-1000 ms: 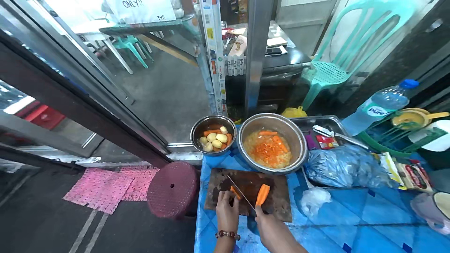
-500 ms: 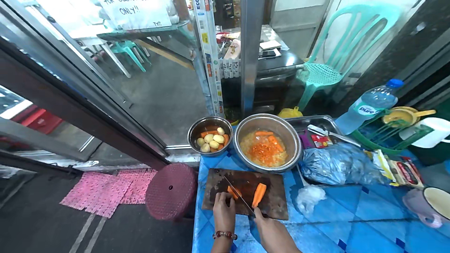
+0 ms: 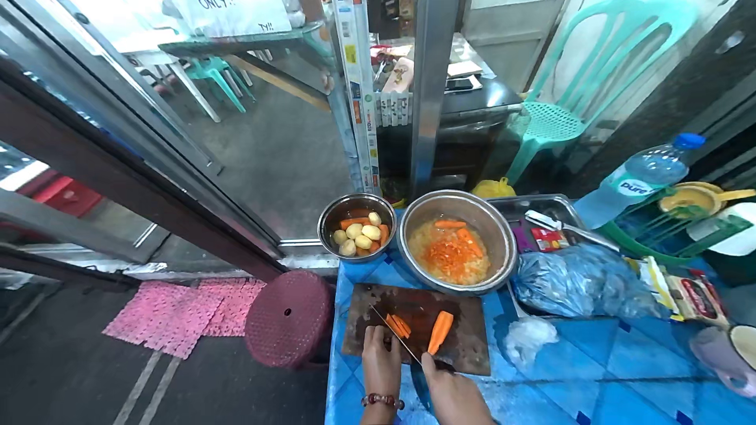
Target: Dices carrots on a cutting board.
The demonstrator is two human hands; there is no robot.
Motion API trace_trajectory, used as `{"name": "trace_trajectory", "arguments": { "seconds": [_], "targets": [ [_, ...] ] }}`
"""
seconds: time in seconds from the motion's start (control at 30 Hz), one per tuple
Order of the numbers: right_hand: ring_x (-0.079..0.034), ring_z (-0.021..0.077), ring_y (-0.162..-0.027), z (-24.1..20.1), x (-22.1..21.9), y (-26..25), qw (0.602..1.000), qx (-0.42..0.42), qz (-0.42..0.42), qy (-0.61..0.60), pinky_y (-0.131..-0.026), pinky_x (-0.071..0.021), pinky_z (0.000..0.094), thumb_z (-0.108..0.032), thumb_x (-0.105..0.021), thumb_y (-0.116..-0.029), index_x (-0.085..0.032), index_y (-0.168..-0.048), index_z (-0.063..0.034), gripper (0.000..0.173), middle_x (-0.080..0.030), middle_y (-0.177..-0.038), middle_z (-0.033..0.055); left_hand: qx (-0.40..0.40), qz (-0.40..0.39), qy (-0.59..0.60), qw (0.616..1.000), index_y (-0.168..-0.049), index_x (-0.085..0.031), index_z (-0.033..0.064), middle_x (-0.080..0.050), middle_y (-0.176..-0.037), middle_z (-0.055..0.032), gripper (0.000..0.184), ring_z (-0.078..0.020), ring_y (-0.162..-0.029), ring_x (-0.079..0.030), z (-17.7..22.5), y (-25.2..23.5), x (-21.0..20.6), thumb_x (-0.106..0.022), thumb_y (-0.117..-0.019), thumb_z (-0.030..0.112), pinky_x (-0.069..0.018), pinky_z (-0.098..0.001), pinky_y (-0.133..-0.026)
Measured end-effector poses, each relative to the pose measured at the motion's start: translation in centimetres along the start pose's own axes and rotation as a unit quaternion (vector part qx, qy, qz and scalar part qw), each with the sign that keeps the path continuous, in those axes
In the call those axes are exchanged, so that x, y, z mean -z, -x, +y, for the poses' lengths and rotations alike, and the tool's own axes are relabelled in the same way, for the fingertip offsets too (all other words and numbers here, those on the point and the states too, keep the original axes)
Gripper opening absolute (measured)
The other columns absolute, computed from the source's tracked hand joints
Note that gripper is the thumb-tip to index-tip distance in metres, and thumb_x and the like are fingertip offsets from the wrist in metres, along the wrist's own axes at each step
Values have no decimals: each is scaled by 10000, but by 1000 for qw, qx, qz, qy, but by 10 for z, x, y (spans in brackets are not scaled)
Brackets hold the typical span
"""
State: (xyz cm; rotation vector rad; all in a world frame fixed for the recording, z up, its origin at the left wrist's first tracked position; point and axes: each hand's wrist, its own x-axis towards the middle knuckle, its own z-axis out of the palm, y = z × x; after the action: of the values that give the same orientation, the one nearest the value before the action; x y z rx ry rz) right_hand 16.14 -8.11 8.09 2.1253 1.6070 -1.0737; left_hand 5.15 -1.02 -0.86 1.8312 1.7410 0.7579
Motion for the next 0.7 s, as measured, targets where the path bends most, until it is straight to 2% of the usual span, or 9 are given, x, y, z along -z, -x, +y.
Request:
{"name": "trace_trajectory", "arguments": {
  "seconds": [0.13,0.27,0.43,0.53,0.63,0.7],
  "targets": [
    [-742,457,-974,1,-13,-11,999,4,34,1,-799,-595,588,-44,-438,-1067,-462,-1454,-58,387,-739,-1008,244,8,1,8,1000,-878,-724,-40,-675,-947,-173,76,-256,-841,-687,2,1,1,-742,-853,30,-594,-393,-798],
    [-719,461,-1042,22,-14,-25,995,32,-12,-91,-884,-565,618,-278,-364,-1134,-390,-1530,-84,441,-728,-1075,255,9,0,15,1000,-917,-749,6,-690,-968,-144,56,-213,-850,-700,-1,2,-2,-738,-873,39,-605,-351,-804],
    [-727,449,-1018,22,-4,-15,999,29,4,-43,-869,-565,600,-270,-349,-1135,-425,-1499,-112,404,-739,-1036,232,14,-59,6,998,-979,-743,-1,-686,-1050,-161,113,-233,-933,-698,0,-6,7,-732,-901,79,-592,-353,-865],
    [-733,452,-988,29,1,3,997,19,32,-74,-846,-575,604,-316,-328,-1140,-437,-1487,-92,428,-737,-1004,237,-83,-110,-21,990,-1142,-722,10,-671,-1207,-185,229,-317,-1155,-645,-3,-15,17,-638,-931,37,-534,-417,-1019],
    [-727,467,-985,39,-3,14,991,-6,42,-129,-847,-573,611,-326,-339,-1137,-442,-1476,-48,450,-729,-1010,257,-252,-184,-73,947,-1291,-716,131,-654,-1397,-59,473,-308,-1378,-540,-16,-31,17,-534,-904,-70,-436,-476,-1148],
    [-725,468,-996,42,-8,16,988,-28,31,-148,-851,-570,615,-324,-331,-1137,-429,-1479,-42,454,-725,-1022,263,-295,-242,-115,917,-1320,-710,171,-648,-1416,-30,476,-278,-1420,-507,-17,-42,19,-523,-945,-55,-365,-467,-1207]
  ]
}}
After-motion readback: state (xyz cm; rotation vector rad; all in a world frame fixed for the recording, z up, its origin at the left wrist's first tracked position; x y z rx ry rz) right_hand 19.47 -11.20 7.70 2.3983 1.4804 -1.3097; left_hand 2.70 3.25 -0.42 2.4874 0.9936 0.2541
